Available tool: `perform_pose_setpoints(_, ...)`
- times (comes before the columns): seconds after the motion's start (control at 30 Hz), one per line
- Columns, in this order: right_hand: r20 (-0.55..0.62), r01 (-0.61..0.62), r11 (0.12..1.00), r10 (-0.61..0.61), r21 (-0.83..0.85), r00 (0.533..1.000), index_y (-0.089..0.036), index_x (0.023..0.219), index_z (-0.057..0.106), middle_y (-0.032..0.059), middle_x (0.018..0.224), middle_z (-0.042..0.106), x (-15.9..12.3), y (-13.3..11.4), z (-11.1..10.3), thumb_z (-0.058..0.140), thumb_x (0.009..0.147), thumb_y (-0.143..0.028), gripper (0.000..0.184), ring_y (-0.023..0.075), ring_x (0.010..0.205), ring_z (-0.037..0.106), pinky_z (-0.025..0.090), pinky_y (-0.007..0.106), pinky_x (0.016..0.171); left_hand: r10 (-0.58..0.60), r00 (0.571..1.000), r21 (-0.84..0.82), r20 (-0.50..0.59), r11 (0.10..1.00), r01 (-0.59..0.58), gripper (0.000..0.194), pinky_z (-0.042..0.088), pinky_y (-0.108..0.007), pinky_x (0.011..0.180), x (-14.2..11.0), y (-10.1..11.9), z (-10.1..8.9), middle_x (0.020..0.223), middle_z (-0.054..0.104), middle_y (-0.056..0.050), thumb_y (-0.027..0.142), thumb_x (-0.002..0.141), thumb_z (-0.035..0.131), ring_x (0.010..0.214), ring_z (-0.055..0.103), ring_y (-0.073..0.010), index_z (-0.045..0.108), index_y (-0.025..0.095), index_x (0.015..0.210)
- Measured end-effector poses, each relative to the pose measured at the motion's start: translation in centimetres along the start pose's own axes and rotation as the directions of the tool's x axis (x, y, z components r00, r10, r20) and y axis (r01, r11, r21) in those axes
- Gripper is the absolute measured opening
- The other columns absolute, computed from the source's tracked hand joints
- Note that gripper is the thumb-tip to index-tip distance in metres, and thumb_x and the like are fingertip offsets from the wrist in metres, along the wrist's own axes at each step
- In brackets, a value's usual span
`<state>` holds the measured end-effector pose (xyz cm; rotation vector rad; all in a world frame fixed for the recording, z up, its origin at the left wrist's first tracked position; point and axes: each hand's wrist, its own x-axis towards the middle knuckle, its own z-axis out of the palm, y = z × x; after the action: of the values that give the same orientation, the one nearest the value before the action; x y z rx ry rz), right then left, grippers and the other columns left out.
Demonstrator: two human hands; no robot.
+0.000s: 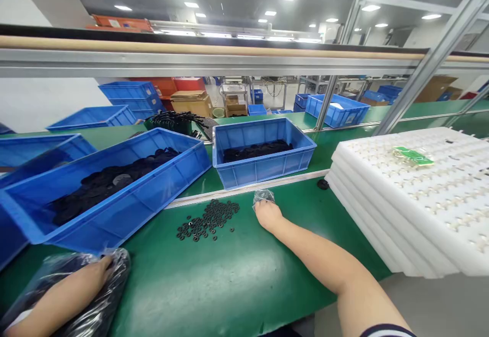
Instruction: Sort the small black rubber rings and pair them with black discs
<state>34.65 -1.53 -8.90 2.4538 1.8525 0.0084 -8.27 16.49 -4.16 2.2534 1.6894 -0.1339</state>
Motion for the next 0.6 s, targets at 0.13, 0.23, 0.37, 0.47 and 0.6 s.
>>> perform_pose_setpoints(0.13, 0.000, -0.013, 1.000, 0.013, 0.023, 1.000, -0.008, 0.104, 0.060, 0.0184, 0.098, 0.067, -0.1, 0.3, -0.3, 0.036, 0.096, -0.021, 0.029, 0.0248, 0.088, 0.067, 0.051, 0.033, 0.077, 0.106, 0.994, 0.156, -0.018, 0.982, -0.102, 0.020, 0.045, -0.037, 0.082, 0.3, -0.7, 0.3, 0.077, 0.071, -0.006, 0.041, 0.078, 0.038, 0.084, 0.067, -0.0299, 0.050, 0.026, 0.073)
perform_pose_setpoints(0.23, -0.006, -0.052, 0.998, 0.053, 0.045, 0.999, -0.010, 0.104, 0.061, 0.0177, 0.102, 0.067, -0.2, 0.7, -0.4, 0.036, 0.098, -0.033, 0.035, 0.0242, 0.091, 0.067, 0.050, 0.032, 0.080, 0.111, 0.994, 0.175, -0.019, 0.979, -0.106, 0.019, 0.045, -0.035, 0.079, 0.4, -1.3, 0.6, 0.076, 0.070, -0.005, 0.041, 0.078, 0.038, 0.083, 0.066, -0.0293, 0.047, 0.026, 0.072)
perform_pose_setpoints(0.37, 0.000, -0.110, 0.993, 0.110, 0.050, 0.994, -0.011, 0.106, 0.061, 0.0170, 0.104, 0.066, -0.3, 1.0, -0.4, 0.037, 0.098, -0.036, 0.036, 0.0237, 0.091, 0.067, 0.050, 0.031, 0.079, 0.101, 0.995, 0.156, -0.014, 0.983, -0.098, 0.021, 0.044, -0.035, 0.080, 0.4, -1.7, 0.4, 0.074, 0.070, -0.004, 0.045, 0.079, 0.038, 0.084, 0.066, -0.0305, 0.045, 0.026, 0.073)
perform_pose_setpoints(0.47, 0.007, -0.106, 0.992, 0.106, 0.066, 0.994, -0.013, 0.106, 0.062, 0.0145, 0.104, 0.067, -0.4, 1.3, -0.5, 0.040, 0.097, -0.036, 0.033, 0.0230, 0.091, 0.067, 0.049, 0.030, 0.079, 0.088, 0.995, 0.132, -0.047, 0.988, -0.081, 0.023, 0.044, -0.035, 0.080, 0.4, -1.9, 0.2, 0.084, 0.072, -0.006, 0.046, 0.079, 0.037, 0.088, 0.066, -0.0310, 0.048, 0.026, 0.078)
perform_pose_setpoints(0.6, 0.039, -0.142, 0.982, 0.139, 0.127, 0.990, -0.015, 0.102, 0.065, 0.0125, 0.101, 0.068, -0.5, 1.8, -1.1, 0.045, 0.094, -0.040, 0.033, 0.0225, 0.091, 0.066, 0.048, 0.030, 0.078, 0.101, 0.994, 0.096, -0.040, 0.991, -0.096, 0.022, 0.044, -0.033, 0.077, 0.1, -1.7, -0.1, 0.083, 0.071, -0.005, 0.045, 0.078, 0.039, 0.087, 0.065, -0.0297, 0.050, 0.026, 0.076)
